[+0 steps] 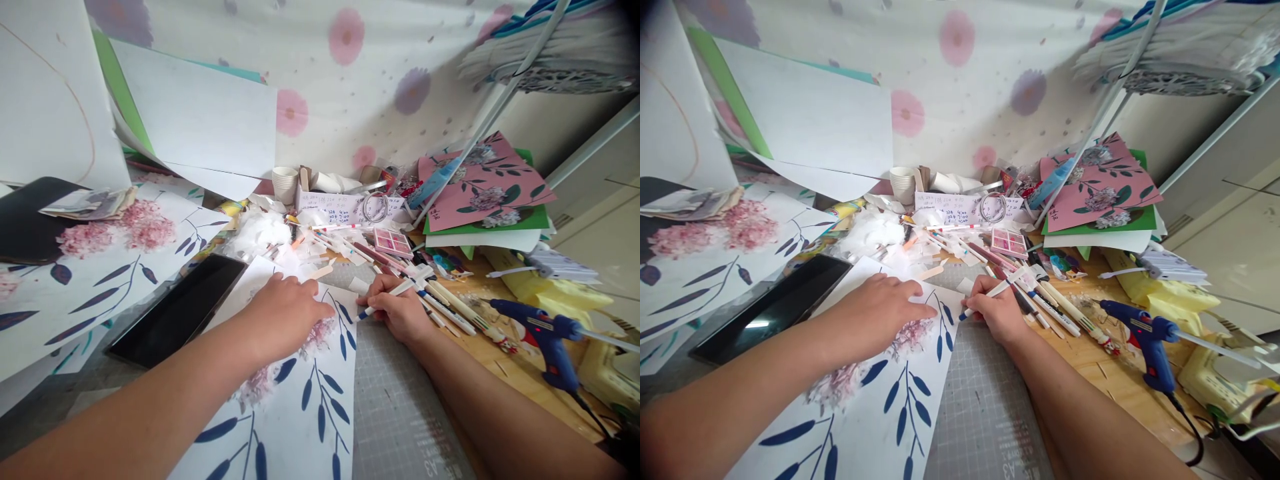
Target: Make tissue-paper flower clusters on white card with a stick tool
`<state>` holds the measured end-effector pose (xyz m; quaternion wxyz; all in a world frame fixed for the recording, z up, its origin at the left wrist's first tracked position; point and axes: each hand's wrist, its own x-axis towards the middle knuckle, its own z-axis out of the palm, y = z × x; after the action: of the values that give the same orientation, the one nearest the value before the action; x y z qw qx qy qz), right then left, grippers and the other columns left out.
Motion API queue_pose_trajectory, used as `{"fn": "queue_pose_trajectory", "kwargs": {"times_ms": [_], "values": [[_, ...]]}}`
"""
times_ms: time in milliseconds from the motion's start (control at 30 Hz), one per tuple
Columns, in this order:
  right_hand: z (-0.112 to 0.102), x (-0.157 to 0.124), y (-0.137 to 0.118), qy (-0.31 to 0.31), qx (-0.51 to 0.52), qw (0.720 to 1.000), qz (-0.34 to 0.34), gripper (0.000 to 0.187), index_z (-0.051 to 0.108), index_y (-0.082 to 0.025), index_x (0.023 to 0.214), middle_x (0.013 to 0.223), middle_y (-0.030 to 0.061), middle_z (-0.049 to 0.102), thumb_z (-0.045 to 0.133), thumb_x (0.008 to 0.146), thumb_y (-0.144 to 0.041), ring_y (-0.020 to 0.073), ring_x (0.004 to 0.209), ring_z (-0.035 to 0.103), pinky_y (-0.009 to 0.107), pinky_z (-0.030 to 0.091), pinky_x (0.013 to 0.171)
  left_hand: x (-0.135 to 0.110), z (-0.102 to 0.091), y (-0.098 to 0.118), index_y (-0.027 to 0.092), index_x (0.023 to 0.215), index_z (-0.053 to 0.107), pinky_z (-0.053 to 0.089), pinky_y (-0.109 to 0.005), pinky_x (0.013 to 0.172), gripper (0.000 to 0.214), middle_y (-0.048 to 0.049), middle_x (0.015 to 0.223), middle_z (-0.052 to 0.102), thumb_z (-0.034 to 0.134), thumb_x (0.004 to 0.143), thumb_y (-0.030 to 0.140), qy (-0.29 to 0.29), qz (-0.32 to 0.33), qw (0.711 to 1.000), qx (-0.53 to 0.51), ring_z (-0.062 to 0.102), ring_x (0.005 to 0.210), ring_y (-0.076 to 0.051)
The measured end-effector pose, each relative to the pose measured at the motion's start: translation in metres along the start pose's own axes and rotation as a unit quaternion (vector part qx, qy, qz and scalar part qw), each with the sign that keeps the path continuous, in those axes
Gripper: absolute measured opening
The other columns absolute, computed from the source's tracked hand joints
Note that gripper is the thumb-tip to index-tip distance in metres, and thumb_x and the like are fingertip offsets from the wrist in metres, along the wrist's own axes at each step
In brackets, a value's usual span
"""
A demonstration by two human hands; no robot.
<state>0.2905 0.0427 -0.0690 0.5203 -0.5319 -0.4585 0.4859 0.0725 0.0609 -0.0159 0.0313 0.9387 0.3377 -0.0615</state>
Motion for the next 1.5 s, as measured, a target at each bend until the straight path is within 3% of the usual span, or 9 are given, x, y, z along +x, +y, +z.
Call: {"fn": "queue_pose_trajectory", "kwargs": {"times_ms": [133,367,500,633,833,1500], "values": [[0.0001,0.0008,0.0001,0.011,-0.001,1.0,-0.003,0.014,0.05,-0.019,0.046,0.04,-0.0022,0.051,0.063,0.052,-0.019,0.0148,0.046,0.055,0.018,0.023,0.035,0.0004,-0.0005,0.0001,0.04,0.114,0.062,0.036,-0.042,0.08,0.045,-0.0062,0.1,0.058,0.044,0.082,0.015,-0.004,-0.004,1.0,-0.006,0.054,0.084,-0.026],[0.001,0.0063,0.0038,0.016,0.003,1.0,-0.021,0.012,0.051,-0.019,0.051,0.047,-0.0012,0.061,0.061,0.056,-0.017,0.0087,0.039,0.043,0.02,0.027,0.038,0.0001,-0.0013,0.0004,0.04,0.114,0.062,0.036,-0.043,0.08,0.046,-0.0065,0.101,0.058,0.044,0.081,0.015,-0.006,-0.005,1.0,-0.007,0.055,0.085,-0.027],[0.0028,0.0074,0.0028,0.02,0.003,0.999,-0.029,0.014,0.05,-0.019,0.05,0.043,-0.0034,0.056,0.062,0.057,-0.017,0.0087,0.039,0.043,0.02,0.028,0.039,-0.0001,-0.0017,0.0011,0.039,0.113,0.063,0.036,-0.041,0.079,0.044,-0.0064,0.099,0.058,0.045,0.08,0.015,-0.009,-0.009,1.0,-0.007,0.054,0.084,-0.026],[0.0019,0.0056,0.0019,0.018,0.003,1.0,-0.02,0.012,0.05,-0.019,0.05,0.046,-0.0014,0.061,0.061,0.055,-0.017,0.0084,0.038,0.042,0.02,0.026,0.038,0.0006,-0.0025,0.0008,0.04,0.114,0.063,0.037,-0.041,0.08,0.043,-0.0064,0.101,0.059,0.044,0.082,0.016,-0.007,-0.008,1.0,-0.002,0.054,0.084,-0.025],[-0.0018,0.0011,0.0008,0.004,0.001,1.0,-0.003,0.014,0.051,-0.019,0.047,0.04,-0.003,0.05,0.063,0.054,-0.018,0.0146,0.046,0.056,0.018,0.022,0.036,0.0007,-0.0005,0.0002,0.041,0.114,0.062,0.036,-0.043,0.079,0.046,-0.0067,0.101,0.059,0.044,0.081,0.015,-0.001,-0.005,1.0,-0.001,0.055,0.084,-0.027],[0.0015,0.0065,0.0045,0.022,0.012,0.999,-0.027,0.013,0.051,-0.018,0.051,0.048,-0.0007,0.063,0.063,0.057,-0.017,0.0076,0.037,0.042,0.019,0.028,0.038,0.0001,0.0012,-0.0008,0.043,0.114,0.061,0.037,-0.042,0.078,0.046,-0.006,0.101,0.059,0.046,0.081,0.015,0.002,-0.001,1.0,0.001,0.056,0.083,-0.027]]}}
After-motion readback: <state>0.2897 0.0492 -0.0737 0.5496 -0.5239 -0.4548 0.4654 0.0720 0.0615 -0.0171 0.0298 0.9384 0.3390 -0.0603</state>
